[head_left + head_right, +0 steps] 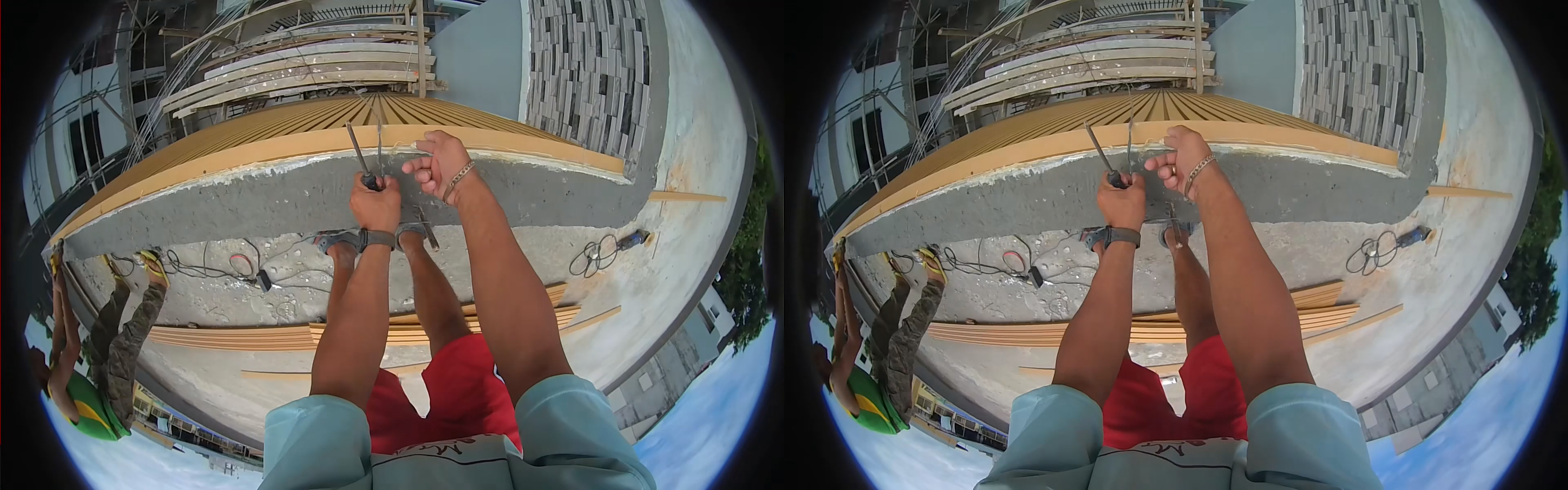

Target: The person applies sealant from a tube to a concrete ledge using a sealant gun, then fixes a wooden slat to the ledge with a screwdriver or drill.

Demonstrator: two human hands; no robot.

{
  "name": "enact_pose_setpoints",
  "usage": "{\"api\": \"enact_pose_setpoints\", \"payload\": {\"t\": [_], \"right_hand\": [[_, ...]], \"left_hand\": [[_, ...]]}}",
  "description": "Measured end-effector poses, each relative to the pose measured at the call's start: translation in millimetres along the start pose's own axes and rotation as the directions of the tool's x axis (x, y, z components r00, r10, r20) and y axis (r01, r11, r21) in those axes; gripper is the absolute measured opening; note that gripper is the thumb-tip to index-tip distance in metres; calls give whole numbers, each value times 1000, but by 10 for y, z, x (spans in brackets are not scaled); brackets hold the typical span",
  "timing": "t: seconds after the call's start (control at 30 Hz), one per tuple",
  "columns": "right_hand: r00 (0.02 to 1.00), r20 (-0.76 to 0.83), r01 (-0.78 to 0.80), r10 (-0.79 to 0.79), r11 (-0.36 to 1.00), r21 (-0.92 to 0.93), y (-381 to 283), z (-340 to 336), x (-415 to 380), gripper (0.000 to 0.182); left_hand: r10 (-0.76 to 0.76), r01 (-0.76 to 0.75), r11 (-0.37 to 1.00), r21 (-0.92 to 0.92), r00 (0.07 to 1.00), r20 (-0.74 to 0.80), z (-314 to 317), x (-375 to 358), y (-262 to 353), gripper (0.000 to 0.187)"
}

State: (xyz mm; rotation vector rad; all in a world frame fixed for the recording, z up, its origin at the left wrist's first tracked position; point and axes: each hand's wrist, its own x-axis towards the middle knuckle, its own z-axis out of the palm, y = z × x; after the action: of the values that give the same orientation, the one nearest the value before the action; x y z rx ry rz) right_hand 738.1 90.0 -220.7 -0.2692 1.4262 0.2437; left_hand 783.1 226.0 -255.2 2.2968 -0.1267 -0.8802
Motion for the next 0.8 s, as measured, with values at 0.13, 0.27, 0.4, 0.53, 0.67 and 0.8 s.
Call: {"api": "enact_pose_setpoints", "payload": {"t": [0.13, 0.27, 0.4, 0.53, 0.67, 0.8], "right_hand": [[993, 82, 77, -81, 996, 44, -144, -1871, 93, 40], [991, 84, 96, -102, 993, 71, -100, -1737, 102, 24], [991, 8, 133, -133, 989, 70, -129, -1898, -19, 30], [977, -6, 215, -215, 975, 59, -112, -2166, -146, 35], [965, 2, 262, -262, 964, -32, -61, -2274, -202, 40], [968, -18, 250, -250, 968, 21, -96, -2276, -203, 40]], "left_hand": [[33, -50, 985, -164, 994, -107, 1601, -1095, 27, 20], [88, -87, 943, -321, 996, -13, 1491, -1063, 53, 23], [118, -80, 889, -451, 992, 55, 1545, -1082, 254, 24], [156, -55, 893, -446, 969, 192, 1550, -1183, 333, 24], [100, 62, 918, -392, 920, 380, 1566, -1245, 335, 27], [172, -30, 947, -320, 890, 423, 1635, -1369, 447, 28]]}}
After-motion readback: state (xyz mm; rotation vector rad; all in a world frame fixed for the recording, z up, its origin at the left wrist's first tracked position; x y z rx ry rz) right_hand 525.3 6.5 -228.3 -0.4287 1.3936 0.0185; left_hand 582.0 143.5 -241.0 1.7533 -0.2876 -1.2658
